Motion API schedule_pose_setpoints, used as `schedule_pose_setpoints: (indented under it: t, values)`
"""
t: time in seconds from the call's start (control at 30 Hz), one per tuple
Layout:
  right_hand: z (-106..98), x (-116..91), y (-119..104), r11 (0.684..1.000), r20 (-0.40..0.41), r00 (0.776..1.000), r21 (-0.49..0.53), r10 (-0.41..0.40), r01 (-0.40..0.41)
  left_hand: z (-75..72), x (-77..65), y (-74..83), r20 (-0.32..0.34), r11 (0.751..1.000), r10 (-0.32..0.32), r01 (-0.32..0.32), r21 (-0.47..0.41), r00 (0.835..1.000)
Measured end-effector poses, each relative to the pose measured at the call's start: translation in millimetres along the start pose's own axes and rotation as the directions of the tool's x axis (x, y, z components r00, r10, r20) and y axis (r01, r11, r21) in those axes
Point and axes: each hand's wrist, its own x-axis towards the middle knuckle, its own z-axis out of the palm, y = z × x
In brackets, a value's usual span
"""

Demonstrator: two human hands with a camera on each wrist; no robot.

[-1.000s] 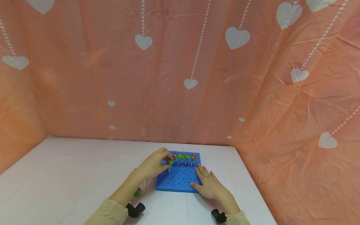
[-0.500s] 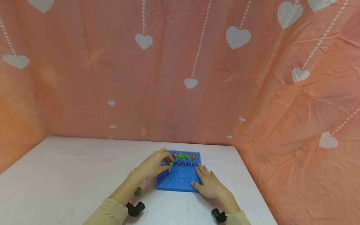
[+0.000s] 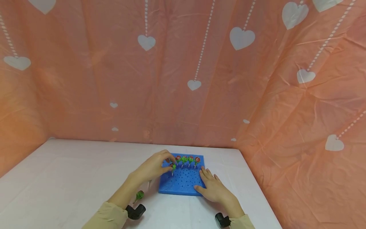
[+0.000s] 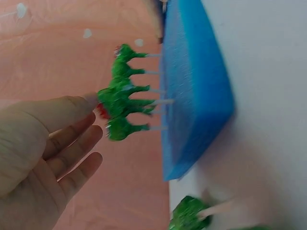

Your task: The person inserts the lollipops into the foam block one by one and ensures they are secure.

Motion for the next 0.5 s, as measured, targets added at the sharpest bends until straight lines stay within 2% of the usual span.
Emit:
schedule_pose_setpoints:
  t: [0.2, 0.3, 0.5]
  values:
    - [0.2, -0.6, -0.5, 1.000, 0.004, 1.000, 0.007, -0.009, 0.009, -20.2, -7.7, -7.0, -0.053, 1.000, -0.019, 0.018, -0.023, 0.998]
    - [0.3, -0.1, 0.3, 1.000, 0.001, 1.000, 0.004, -0.010, 0.010, -31.7, -12.4, -12.4, -0.075, 0.999, -0.048, 0.047, -0.020, 0.996]
    - [2.0, 2.4, 2.6, 1.000, -0.003, 1.000, -0.003, -0.004, 0.004, -48.3, -22.8, -33.0, -0.106, 0.996, -0.084, 0.086, 0.013, 0.991]
